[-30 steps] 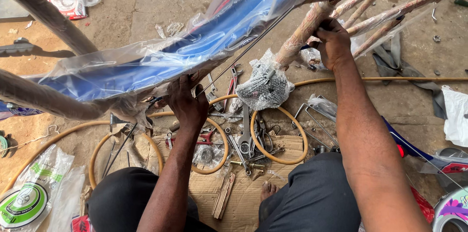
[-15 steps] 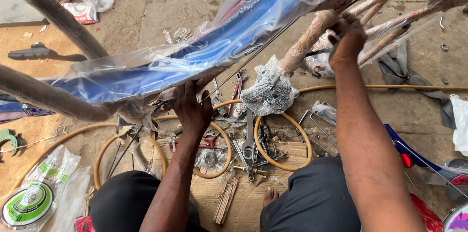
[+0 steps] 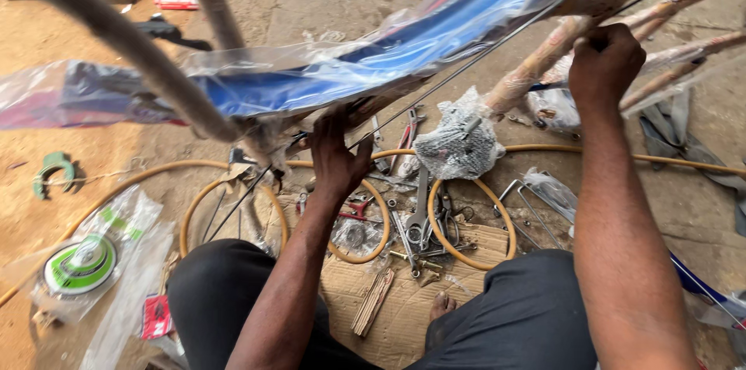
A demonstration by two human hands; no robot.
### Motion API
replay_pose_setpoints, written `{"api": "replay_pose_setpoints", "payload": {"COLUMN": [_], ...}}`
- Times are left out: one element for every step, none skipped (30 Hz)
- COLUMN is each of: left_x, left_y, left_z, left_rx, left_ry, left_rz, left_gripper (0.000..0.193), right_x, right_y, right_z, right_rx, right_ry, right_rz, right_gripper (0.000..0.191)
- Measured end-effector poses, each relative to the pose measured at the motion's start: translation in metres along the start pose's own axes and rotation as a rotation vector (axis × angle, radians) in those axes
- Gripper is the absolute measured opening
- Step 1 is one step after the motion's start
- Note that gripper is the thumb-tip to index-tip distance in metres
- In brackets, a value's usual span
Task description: The person is assembling a bicycle, specifically working on the front fork and handlebar area. They are seen attaching and adjusting brake cables and other components using their hands and various tools.
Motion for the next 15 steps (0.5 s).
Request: {"api": "replay_pose_setpoints", "payload": {"left_x": [-0.002,-0.005,-0.008,-0.011,-0.013,-0.015,-0.016,-0.016,-0.014,-0.012,-0.01,-0.008,-0.008,-0.008,-0.01], "left_y": [-0.005,-0.009,-0.013,-0.019,-0.026,-0.033,-0.043,-0.051,-0.061,-0.071,-0.082,-0.094,-0.108,-0.127,-0.145], "left_z": [-0.001,-0.002,-0.005,-0.008,-0.012,-0.017,-0.021,-0.022,-0.022,-0.022,-0.021,-0.018,-0.016,-0.014,-0.011], "left_rx": [0.016,0.022,0.027,0.03,0.038,0.046,0.054,0.085,0.116,0.145,0.114,0.081,0.046,0.008,-0.031], "left_ry": [-0.002,-0.008,-0.014,-0.014,-0.001,0.013,0.026,-0.013,-0.053,-0.093,-0.131,-0.167,-0.202,-0.247,-0.293], "left_rz": [-0.026,-0.022,-0.017,-0.011,-0.013,-0.017,-0.018,0.055,0.127,0.2,0.31,0.418,0.526,0.535,0.541], "left_gripper": [0.07,0.07,0.071,0.072,0.071,0.071,0.071,0.069,0.067,0.065,0.062,0.059,0.056,0.053,0.05], "right_x": [-0.001,-0.003,-0.008,-0.017,-0.027,-0.031,-0.036,-0.044,-0.05,-0.058,-0.064,-0.074,-0.084,-0.093,-0.102], "right_y": [0.0,0.001,0.005,0.012,0.018,0.019,0.022,0.027,0.031,0.035,0.039,0.047,0.058,0.067,0.077], "right_z": [0.017,0.037,0.054,0.074,0.094,0.117,0.138,0.155,0.171,0.182,0.191,0.198,0.206,0.211,0.211], "right_rx": [-0.042,-0.084,-0.046,-0.012,0.019,0.029,0.039,0.05,0.074,0.099,0.123,0.195,0.267,0.338,0.408], "right_ry": [-0.029,-0.065,0.044,0.154,0.264,0.232,0.201,0.172,0.158,0.145,0.135,0.153,0.171,0.19,0.29], "right_rz": [0.169,0.341,0.515,0.686,0.855,0.891,0.927,0.965,0.941,0.916,0.89,0.874,0.858,0.844,0.863], "right_gripper": [0.011,0.014,0.017,0.021,0.024,0.027,0.03,0.034,0.034,0.033,0.033,0.032,0.032,0.032,0.032]}}
Point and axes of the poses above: each hand's wrist, its own x-axis towards the middle knuckle, its own y-axis out of the palm, z = x × y, the point moved 5 cm from there along x, towards the middle knuckle, and after that the axes turned 3 degrees about x, right-handed, at the moved point
